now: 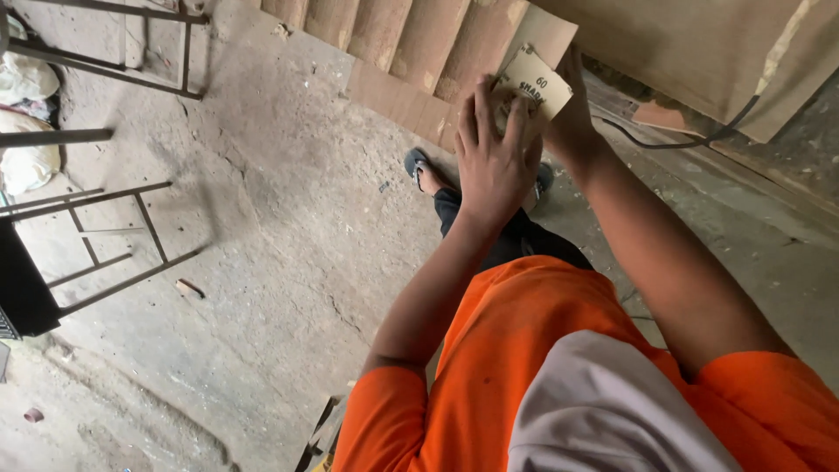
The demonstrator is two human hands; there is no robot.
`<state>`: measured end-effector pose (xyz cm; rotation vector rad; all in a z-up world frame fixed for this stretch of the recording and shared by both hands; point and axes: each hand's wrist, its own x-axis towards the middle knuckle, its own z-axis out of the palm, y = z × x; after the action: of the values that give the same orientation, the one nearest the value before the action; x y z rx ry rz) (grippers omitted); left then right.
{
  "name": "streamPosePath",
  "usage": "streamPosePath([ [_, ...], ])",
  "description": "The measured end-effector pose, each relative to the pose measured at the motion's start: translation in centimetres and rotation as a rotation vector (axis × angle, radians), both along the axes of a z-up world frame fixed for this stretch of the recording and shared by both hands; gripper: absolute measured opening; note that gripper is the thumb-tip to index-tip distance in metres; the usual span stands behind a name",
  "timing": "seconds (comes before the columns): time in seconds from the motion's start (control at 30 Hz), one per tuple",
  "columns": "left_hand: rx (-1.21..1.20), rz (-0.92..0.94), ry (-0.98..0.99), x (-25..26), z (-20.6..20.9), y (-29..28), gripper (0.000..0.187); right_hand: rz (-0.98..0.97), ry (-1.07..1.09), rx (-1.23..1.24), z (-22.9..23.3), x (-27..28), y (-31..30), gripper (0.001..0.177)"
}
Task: The person sands a wooden frame piece with a sanding block, then moves to a workbench to sand a grooved wooden panel. They use a sanding block to smooth the grooves and edges of the panel.
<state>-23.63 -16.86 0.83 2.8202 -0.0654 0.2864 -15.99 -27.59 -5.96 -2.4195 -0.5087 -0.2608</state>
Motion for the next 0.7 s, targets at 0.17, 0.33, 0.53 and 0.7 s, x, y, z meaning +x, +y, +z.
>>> streamPosePath([
  [0.17,-0.213,-0.006,-0.163,1.7,-0.7,0.3,0.045,-0.122,-0.043,-0.090,0.1,0.6,-0.3,0.035],
  [0.33,-0.143,-0.020,-0.154,3.6,-0.3,0.3,0.043,-0.032,-0.101,-0.256,-2.2,2.2,-1.8,0.040],
  [0.53,0.047,-0.043,-0.095,4.2,-1.5,-0.2,0.044,0.056,-0.340,-0.175,-1.8,3.5,-1.0,0.034],
  [0.7,0.127,-0.131,0.077,4.2,0.5,1.4,0.082,0.045,-0.146,-0.026,-2.2,3.8,-1.3,0.043],
])
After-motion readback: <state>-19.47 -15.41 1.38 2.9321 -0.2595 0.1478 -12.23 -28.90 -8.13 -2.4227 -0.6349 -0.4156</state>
